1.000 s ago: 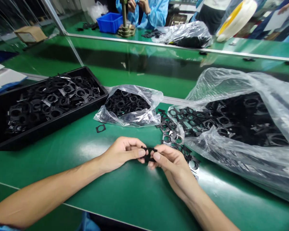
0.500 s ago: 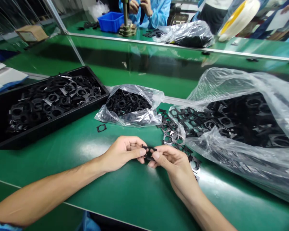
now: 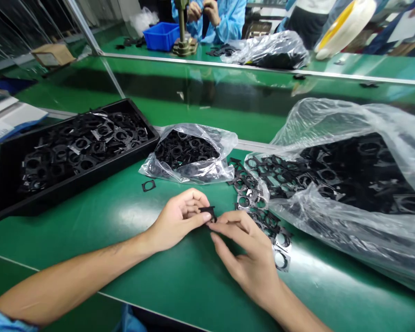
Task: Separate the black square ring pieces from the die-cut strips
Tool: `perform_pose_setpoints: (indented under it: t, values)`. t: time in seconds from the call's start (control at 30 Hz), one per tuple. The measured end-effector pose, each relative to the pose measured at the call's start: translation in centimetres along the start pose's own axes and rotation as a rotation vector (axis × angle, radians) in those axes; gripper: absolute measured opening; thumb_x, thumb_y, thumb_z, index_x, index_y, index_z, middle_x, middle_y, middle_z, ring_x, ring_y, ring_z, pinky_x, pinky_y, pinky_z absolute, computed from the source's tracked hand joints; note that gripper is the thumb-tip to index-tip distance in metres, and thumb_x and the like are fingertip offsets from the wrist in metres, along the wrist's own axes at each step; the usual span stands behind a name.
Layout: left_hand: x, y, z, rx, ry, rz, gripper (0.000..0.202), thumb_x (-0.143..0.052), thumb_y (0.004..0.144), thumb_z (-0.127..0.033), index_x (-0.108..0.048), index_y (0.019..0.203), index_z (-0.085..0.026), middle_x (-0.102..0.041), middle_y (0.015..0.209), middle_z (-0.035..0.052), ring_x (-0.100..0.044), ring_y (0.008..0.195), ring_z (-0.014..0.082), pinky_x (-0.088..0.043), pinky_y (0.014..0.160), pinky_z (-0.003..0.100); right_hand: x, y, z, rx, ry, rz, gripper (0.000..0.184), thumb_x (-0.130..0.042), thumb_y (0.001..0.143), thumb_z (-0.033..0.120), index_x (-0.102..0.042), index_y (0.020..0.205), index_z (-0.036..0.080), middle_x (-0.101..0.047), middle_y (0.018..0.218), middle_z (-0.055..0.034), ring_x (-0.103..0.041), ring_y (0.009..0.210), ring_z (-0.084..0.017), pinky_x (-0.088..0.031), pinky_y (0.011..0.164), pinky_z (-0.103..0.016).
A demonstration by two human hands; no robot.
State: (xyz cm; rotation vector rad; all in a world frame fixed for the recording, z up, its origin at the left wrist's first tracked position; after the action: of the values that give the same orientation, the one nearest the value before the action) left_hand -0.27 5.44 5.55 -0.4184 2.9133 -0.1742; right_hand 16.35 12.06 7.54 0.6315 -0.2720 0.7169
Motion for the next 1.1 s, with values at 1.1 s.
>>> perform_pose_setpoints:
  t: [1.1]
  values:
    - [-0.1, -1.2, -1.2, -0.667, 0.557, -0.039, 0.007, -0.069, 0.091, -0.014, -0.073, 0.087, -0.018, -0.074, 0.087, 0.0059, -0.071, 0.081, 0.0159, -0.06, 0.076, 0.027, -0.2, 0.0, -0.4, -0.422, 0.296, 0.015, 0.008, -0.072, 0.087, 0.023, -0.067, 0.082, 0.022, -0.07, 0.08, -0.0023, -0.068, 0.071, -0.017, -0.06, 0.071, -0.026]
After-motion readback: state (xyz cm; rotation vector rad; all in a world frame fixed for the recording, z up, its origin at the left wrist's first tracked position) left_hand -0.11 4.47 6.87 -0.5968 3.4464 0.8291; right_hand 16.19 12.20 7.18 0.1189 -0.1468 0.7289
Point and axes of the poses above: each hand's wrist, its own y-axis towards the middle knuckle, its own x-axis out of the back of the hand, z = x × y, the point moved 2 cm from there along y, towards the middle knuckle
